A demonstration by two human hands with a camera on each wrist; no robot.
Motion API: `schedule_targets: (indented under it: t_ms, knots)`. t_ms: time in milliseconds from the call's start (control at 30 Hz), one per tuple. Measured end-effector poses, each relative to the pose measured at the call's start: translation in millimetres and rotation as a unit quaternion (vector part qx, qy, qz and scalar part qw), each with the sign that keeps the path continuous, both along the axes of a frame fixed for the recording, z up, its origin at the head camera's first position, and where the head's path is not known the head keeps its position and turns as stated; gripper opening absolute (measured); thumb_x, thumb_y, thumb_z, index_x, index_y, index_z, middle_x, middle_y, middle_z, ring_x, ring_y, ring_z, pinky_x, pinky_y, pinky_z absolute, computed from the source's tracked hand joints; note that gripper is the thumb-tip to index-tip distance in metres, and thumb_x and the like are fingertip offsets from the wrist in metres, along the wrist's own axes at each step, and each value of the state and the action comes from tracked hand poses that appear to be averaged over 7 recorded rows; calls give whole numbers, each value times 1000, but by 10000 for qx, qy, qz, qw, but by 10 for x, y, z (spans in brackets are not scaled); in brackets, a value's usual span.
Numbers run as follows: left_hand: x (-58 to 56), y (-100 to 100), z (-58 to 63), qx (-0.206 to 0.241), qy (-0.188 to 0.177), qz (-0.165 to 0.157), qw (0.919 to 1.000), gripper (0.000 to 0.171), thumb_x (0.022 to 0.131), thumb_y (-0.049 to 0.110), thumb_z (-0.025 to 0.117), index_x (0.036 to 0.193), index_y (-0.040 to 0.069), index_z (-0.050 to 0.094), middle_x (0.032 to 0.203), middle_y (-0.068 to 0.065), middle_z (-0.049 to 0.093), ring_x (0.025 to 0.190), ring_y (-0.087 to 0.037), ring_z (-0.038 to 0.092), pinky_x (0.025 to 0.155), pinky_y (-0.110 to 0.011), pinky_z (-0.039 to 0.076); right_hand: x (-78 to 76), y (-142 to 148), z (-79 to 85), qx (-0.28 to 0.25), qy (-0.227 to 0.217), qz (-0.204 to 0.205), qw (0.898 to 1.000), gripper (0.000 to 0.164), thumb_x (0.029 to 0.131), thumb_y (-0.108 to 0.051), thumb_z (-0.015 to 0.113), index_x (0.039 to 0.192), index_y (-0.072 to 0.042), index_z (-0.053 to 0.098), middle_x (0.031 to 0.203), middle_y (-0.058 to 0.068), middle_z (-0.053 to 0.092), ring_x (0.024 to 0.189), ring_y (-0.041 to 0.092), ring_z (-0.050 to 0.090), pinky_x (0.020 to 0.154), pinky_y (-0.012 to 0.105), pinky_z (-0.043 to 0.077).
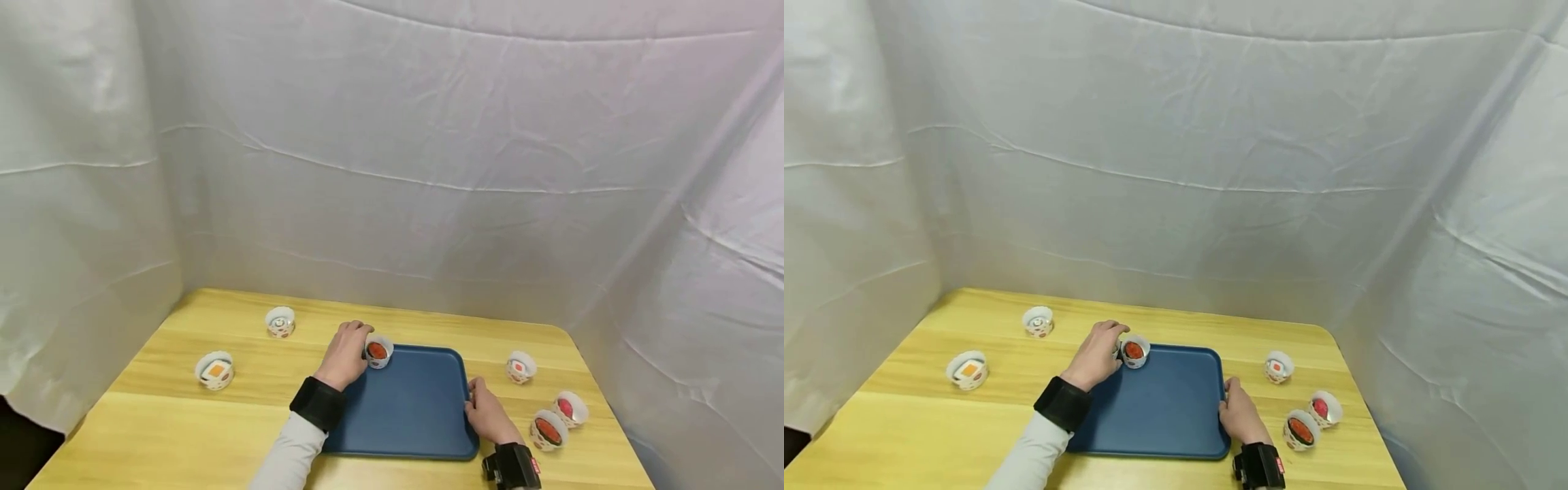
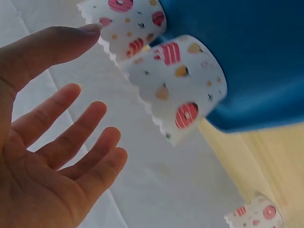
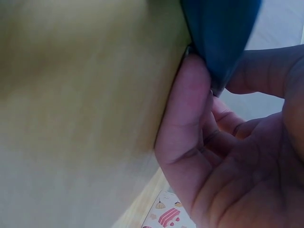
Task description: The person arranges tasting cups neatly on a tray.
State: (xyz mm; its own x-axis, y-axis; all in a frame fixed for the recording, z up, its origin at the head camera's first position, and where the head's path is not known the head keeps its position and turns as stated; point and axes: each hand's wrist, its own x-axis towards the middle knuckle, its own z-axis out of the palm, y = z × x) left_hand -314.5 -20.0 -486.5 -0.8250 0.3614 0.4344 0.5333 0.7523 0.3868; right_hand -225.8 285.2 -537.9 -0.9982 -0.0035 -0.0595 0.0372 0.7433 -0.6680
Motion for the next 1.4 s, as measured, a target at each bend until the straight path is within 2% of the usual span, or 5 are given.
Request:
schedule_targets:
  t_ms: [167, 467, 767, 1167, 1400]
  knots:
    - [-34, -86, 7, -120, -19, 170, 9998, 51, 74, -7, 84, 122, -3, 67, 118, -22, 66, 113, -42, 60, 97, -49, 51, -56, 23, 15, 57, -27, -35, 10000, 25, 99, 1, 54, 123, 4, 44, 78, 8, 47, 65, 20, 46, 59, 33, 36]
    - [-14, -226, -17, -135, 199, 253, 9994, 45, 73, -4, 85, 115, -3, 69, 110, -20, 68, 107, -41, 62, 90, -49, 53, -94, 117, -6, 15, -231, -92, 9997, 26, 100, 2, 52, 125, 5, 43, 78, 9, 46, 63, 21, 44, 59, 34, 35]
    - [-14, -442, -19, -294, 31, 587, 9978, 43, 74, 2, 87, 114, -2, 70, 111, -19, 68, 107, -41, 61, 94, -48, 51, -131, 167, -20, 49, -265, -184, 9995, 26, 99, 2, 53, 122, 6, 44, 78, 9, 47, 64, 22, 45, 58, 34, 36]
    - [9, -795, -56, -218, -125, 823, 9963, 39, 74, -1, 82, 111, -4, 70, 111, -21, 69, 107, -43, 61, 94, -50, 51, -125, 160, -43, -14, -311, -257, 9992, 27, 98, 2, 53, 123, 7, 45, 78, 8, 47, 63, 21, 46, 57, 32, 36]
    - [-16, -922, -83, -232, -94, 1103, 9936, 50, 73, -4, 80, 121, -7, 66, 122, -25, 64, 113, -48, 58, 96, -55, 50, -135, 175, -69, -24, -330, -254, 9991, 26, 98, 2, 53, 123, 7, 45, 77, 9, 47, 63, 21, 46, 57, 32, 36]
